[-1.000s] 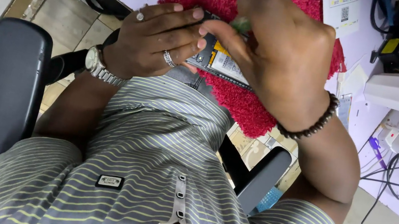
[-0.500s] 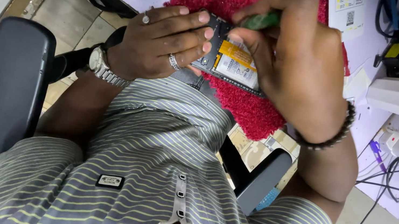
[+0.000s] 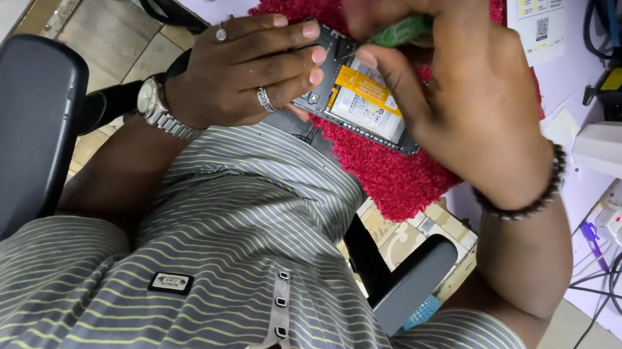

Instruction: Disassembling and assembling internal components of a mobile phone using a screwdriver and prying tools at a repair bench.

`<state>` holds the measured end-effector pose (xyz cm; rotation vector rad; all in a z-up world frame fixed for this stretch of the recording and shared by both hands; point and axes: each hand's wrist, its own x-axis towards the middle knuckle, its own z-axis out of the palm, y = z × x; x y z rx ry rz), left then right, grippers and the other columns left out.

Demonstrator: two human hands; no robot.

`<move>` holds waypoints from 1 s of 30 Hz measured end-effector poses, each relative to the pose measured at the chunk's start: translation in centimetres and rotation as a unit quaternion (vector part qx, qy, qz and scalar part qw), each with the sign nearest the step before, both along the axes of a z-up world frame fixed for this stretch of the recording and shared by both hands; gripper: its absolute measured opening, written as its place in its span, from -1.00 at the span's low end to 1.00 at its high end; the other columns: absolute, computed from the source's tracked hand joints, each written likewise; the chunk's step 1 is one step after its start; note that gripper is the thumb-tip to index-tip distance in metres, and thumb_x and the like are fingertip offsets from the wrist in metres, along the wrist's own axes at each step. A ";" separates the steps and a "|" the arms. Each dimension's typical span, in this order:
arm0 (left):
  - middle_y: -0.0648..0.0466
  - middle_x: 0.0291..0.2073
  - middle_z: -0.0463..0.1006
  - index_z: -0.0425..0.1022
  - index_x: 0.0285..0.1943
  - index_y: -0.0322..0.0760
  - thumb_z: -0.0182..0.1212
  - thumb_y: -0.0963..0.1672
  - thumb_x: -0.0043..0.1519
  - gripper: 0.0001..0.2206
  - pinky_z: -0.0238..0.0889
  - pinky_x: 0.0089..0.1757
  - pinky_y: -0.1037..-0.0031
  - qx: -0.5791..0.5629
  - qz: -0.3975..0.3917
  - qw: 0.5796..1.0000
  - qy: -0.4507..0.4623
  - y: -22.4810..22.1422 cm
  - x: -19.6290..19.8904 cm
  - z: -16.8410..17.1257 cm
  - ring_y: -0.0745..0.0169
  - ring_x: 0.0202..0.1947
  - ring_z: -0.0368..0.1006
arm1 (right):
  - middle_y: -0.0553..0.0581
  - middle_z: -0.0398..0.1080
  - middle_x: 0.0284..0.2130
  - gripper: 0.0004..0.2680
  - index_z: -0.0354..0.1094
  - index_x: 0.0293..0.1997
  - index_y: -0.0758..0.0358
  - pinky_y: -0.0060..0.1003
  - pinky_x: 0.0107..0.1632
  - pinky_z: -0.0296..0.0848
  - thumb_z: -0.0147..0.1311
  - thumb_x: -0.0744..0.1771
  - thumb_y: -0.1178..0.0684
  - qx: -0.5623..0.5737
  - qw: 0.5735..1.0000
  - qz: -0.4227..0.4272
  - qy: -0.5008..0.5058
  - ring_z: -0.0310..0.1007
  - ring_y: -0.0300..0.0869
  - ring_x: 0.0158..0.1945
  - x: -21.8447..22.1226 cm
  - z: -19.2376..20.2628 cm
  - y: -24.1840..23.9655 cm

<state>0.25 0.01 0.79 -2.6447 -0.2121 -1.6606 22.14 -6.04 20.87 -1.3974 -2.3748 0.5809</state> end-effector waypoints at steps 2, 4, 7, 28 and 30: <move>0.02 0.07 0.72 0.66 0.05 -0.29 0.46 -0.10 0.47 -0.84 0.46 0.21 0.24 -0.005 -0.003 1.000 0.001 0.0 -0.1 0.0 -0.01 0.19 0.61 | 0.24 0.43 0.01 -0.71 0.16 0.16 0.43 -0.14 -0.12 0.53 0.28 0.52 0.06 0.066 0.996 -0.034 -0.045 0.59 -0.03 -0.12 0.3 -1.8 -0.7; 0.01 0.08 0.72 0.66 0.07 -0.30 0.48 -0.09 0.47 -0.82 0.45 0.21 0.23 -0.009 -0.008 1.000 0.001 -0.1 -0.1 0.2 -0.02 0.18 0.63 | 0.14 0.44 -0.10 -0.59 0.19 0.09 0.38 -0.20 -0.35 0.45 0.44 0.50 -0.11 0.133 0.985 -0.070 -0.090 0.59 -0.18 -0.35 0.1 -2.0 -0.9; 0.03 0.03 0.76 0.64 0.05 -0.26 0.29 -0.01 0.50 -0.75 0.45 0.20 0.25 0.003 0.003 1.000 -0.007 -0.3 -0.1 0.1 -0.01 0.19 0.60 | 0.47 0.38 0.09 -0.60 0.04 0.21 0.57 -0.06 0.12 0.58 0.25 0.49 0.03 0.050 0.999 -0.010 0.018 0.58 0.18 0.10 -0.5 -0.9 -0.9; 0.00 0.06 0.74 0.55 0.25 -0.29 0.31 0.06 0.48 -0.61 0.50 0.17 0.19 -0.007 0.002 1.000 0.020 -0.2 -0.2 -0.8 -0.06 0.20 0.61 | 0.35 0.51 0.07 -0.80 0.24 0.22 0.41 -0.10 -0.01 0.69 0.18 0.49 0.28 0.058 0.997 0.036 0.028 0.69 0.08 0.01 0.0 -2.9 -0.9; -0.04 0.08 0.72 0.57 0.21 -0.29 0.32 0.08 0.47 -0.61 0.49 0.17 0.21 0.003 0.008 1.000 0.013 -0.1 -0.1 -0.6 -0.04 0.16 0.65 | 0.27 0.52 -0.16 -0.69 0.08 0.13 0.46 -0.23 -0.29 0.65 0.25 0.49 0.09 0.127 0.991 -0.044 0.027 0.68 -0.04 -0.23 -0.6 -3.3 -0.9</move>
